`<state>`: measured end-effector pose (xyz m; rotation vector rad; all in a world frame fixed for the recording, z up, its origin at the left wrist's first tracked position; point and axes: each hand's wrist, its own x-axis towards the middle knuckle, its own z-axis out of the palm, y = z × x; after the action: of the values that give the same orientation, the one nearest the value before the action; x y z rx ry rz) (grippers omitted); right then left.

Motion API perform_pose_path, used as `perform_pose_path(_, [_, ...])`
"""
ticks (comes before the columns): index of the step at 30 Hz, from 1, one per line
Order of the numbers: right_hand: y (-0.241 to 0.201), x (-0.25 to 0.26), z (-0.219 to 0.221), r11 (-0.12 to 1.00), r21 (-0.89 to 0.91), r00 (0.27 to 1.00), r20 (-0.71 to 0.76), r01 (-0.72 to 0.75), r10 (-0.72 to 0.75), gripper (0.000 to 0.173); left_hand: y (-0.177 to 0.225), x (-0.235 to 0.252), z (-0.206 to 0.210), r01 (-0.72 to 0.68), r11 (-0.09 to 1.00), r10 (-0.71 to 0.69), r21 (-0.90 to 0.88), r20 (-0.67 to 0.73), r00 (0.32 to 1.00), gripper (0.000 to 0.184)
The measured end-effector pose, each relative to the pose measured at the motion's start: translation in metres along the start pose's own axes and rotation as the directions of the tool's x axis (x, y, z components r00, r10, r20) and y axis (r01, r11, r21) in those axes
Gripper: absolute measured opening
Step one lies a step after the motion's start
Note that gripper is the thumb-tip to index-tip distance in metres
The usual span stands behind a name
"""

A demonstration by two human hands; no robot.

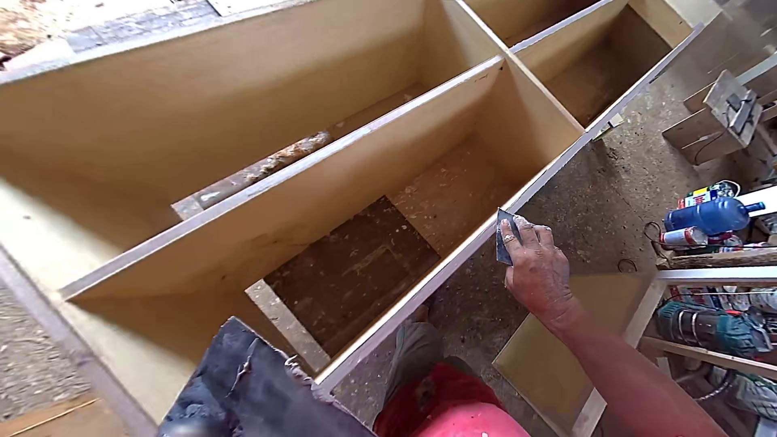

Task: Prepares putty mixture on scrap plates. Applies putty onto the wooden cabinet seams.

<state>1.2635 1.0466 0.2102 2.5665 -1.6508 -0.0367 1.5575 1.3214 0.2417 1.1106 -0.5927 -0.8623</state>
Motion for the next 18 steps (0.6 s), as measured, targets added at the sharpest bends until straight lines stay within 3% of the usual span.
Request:
perform_pose_path(2, [-0.019, -0.016, -0.003, 1.000, 0.015, 1.000, 0.002, 0.017, -0.017, 0.068, 0.005, -0.012, -0.014, -0.010, 1.000, 0.010, -0.003, 0.003, 1.000, 0.036])
perform_pose_path(4, [-0.040, -0.032, -0.005, 0.999, 0.017, 0.999, -0.008, 0.041, -0.041, 0.068, 0.012, -0.019, -0.027, 0.005, 0.994, -0.007, -0.112, -0.018, 1.000, 0.037])
perform_pose_path(6, [-0.061, -0.046, -0.008, 0.998, 0.018, 0.998, -0.008, 0.065, -0.065, 0.068, 0.013, -0.031, -0.063, -0.025, 0.985, 0.030, -0.169, 0.028, 0.999, 0.038])
perform_pose_path(10, [-0.103, -0.069, -0.013, 0.996, 0.010, 0.996, -0.017, 0.087, -0.086, 0.068, 0.044, -0.053, -0.095, 0.000, 1.000, -0.002, -0.019, -0.103, 0.995, 0.031])
perform_pose_path(12, [-0.122, -0.079, -0.016, 0.996, 0.001, 0.996, -0.022, 0.084, -0.084, 0.068, 0.051, -0.062, -0.122, -0.024, 0.998, 0.027, 0.065, -0.040, 0.999, 0.034])
perform_pose_path(15, [-0.152, -0.095, -0.021, 0.998, -0.024, 0.998, 0.010, 0.056, -0.056, 0.067, 0.052, -0.059, -0.160, -0.043, 0.995, 0.045, -0.088, 0.023, 0.999, 0.038])
perform_pose_path(18, [-0.185, -0.112, -0.027, 1.000, -0.021, 1.000, 0.026, 0.010, -0.009, 0.067, 0.070, -0.055, -0.192, -0.008, 0.992, 0.021, -0.126, 0.108, 0.994, 0.038])
